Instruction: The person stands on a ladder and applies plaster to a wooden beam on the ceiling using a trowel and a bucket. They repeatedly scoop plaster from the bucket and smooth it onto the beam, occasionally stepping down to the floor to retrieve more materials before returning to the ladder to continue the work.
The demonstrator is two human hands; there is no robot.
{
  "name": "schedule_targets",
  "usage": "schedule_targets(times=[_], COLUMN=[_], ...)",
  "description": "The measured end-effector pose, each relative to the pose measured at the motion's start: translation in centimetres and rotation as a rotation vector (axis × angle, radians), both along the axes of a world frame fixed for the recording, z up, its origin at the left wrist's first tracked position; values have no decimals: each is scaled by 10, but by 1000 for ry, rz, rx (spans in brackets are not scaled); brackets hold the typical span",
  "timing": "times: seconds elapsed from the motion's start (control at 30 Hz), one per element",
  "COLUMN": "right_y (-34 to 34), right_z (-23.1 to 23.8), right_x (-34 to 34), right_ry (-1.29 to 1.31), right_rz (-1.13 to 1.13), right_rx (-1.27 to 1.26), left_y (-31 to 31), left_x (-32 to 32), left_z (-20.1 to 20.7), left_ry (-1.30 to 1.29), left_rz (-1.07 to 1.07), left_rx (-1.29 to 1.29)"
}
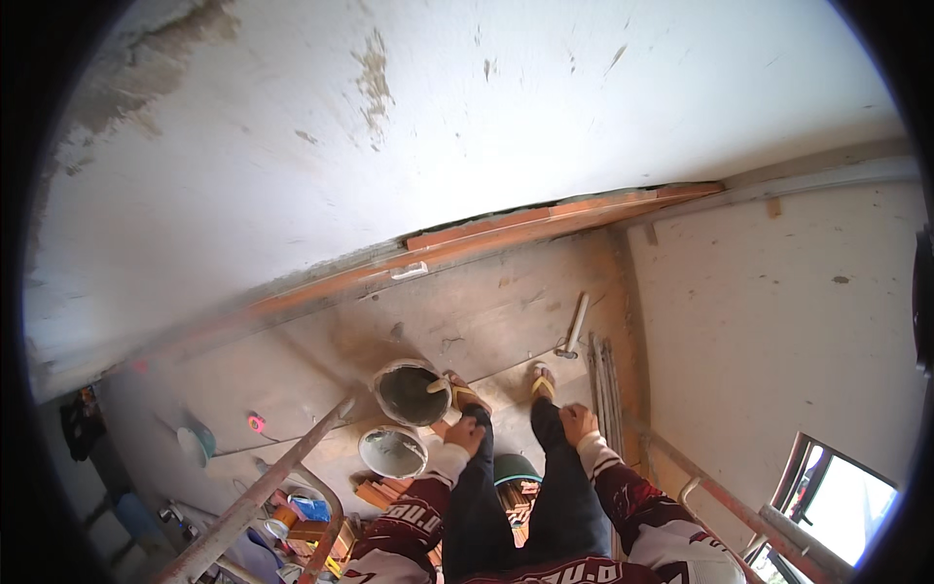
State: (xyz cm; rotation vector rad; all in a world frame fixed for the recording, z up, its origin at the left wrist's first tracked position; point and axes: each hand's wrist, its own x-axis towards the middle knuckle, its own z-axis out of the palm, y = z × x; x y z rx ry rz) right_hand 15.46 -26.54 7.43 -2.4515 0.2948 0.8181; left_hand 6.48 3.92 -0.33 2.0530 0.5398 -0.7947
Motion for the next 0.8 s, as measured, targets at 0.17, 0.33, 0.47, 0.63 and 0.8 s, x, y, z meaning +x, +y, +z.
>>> schedule_targets(times=[0.17,0.33,0.47,0.63,0.8], right_y=[84,129,165,189,211], right_z=[15,16,54,47,58], right_x=[116,234,285,302,303], right_ry=[-120,-246,-317,-307,-335], right_rz=[-130,-454,-773,-1025,-1103], right_rx=[254,652,858,1010,891], left_y=[53,79,80,73,75], left_x=[110,250,303,321,327], left_z=[26,79,135,138,142], left_ry=[-332,-375,-328,-308,-276], left_rz=[247,914,1203,1263,1346], left_rx=[24,-428,-530,-564,-565])
